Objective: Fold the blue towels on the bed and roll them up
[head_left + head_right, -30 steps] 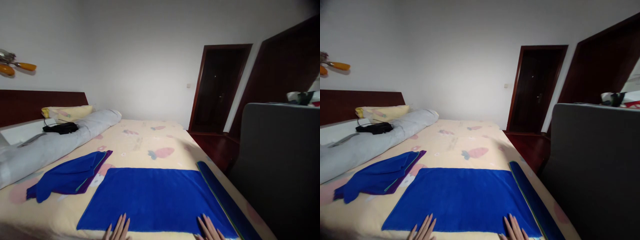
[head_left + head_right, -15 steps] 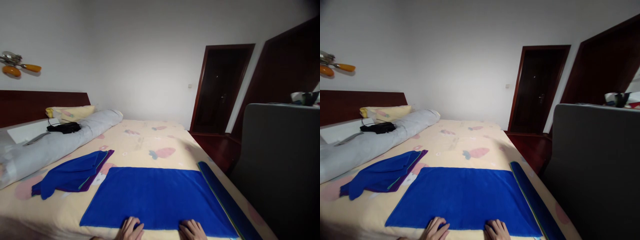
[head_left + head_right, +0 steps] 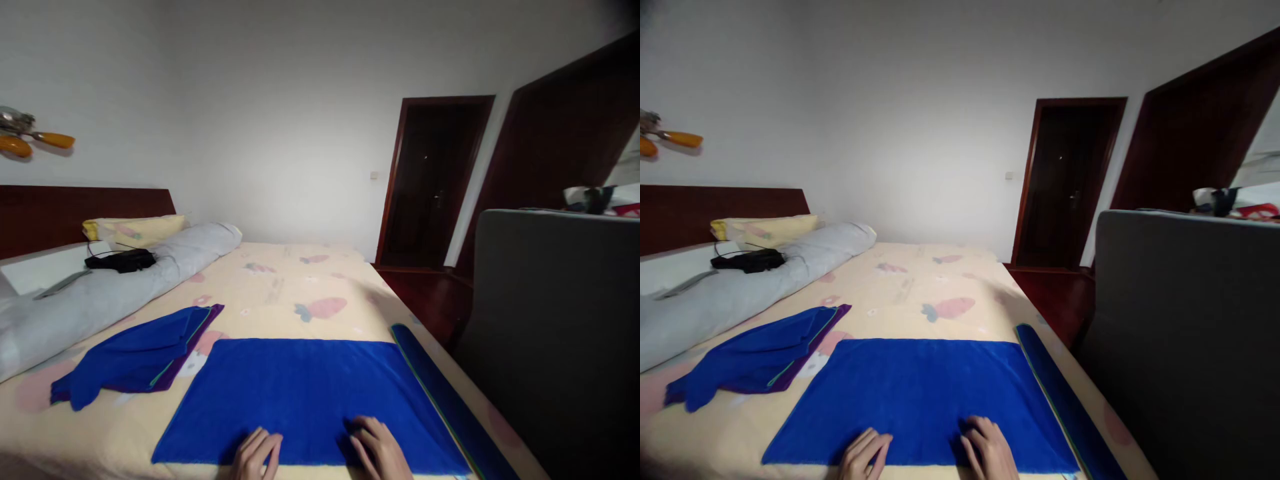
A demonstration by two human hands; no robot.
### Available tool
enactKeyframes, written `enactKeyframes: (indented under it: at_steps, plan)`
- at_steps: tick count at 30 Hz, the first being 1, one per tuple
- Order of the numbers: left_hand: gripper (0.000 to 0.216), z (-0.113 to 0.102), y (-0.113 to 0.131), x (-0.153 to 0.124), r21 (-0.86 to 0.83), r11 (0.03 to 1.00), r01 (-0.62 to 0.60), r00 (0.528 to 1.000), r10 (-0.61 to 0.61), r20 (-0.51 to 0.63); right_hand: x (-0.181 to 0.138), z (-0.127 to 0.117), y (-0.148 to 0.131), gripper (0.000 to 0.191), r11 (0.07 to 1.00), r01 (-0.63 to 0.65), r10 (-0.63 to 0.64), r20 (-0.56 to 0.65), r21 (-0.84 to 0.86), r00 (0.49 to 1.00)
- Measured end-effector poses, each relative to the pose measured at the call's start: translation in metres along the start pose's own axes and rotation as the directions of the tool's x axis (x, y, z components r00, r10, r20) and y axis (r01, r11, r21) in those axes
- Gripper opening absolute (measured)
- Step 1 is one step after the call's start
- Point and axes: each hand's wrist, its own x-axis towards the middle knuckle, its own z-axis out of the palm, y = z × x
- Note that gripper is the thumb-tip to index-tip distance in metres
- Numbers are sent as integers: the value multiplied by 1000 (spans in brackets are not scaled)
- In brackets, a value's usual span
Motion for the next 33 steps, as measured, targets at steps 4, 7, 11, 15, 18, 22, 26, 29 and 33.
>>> enactKeyframes:
  at_steps: [4, 7, 11, 15, 18, 22, 26, 29, 33]
  plan:
    - [36, 21, 2, 38, -25, 985, 172, 974, -167, 152, 55, 7, -20, 55, 988, 12, -40, 178, 157, 983]
    - [54, 47, -4, 70, 36, 971, 237, 886, -231, 403, 103, 20, -28, 62, 995, 24, -53, 294, 102, 954]
    - [59, 72, -34, 98, 178, 945, 273, 738, -325, 592, 146, 35, -12, 65, 999, -26, 38, 329, -42, 944]
    - [56, 71, -87, 104, 355, 868, 346, 628, -496, 600, 160, 35, 25, 64, 989, -93, 122, 289, -113, 950]
    - [55, 54, -134, 99, 451, 792, 410, 585, -608, 536, 159, 26, 59, 63, 964, -193, 234, 239, -185, 942]
    - [56, 21, -185, 85, 536, 687, 490, 520, -724, 453, 147, 5, 113, 62, 884, -366, 429, 191, -292, 883]
    - [56, -4, -219, 72, 577, 630, 520, 469, -775, 424, 130, -17, 156, 62, 797, -483, 564, 159, -363, 810]
    - [56, -12, -232, 69, 620, 594, 513, 442, -802, 403, 120, -27, 170, 64, 770, -499, 589, 141, -397, 796]
    - [55, -5, -222, 79, 671, 536, 513, 459, -831, 313, 126, -33, 161, 64, 743, -508, 614, 142, -435, 777]
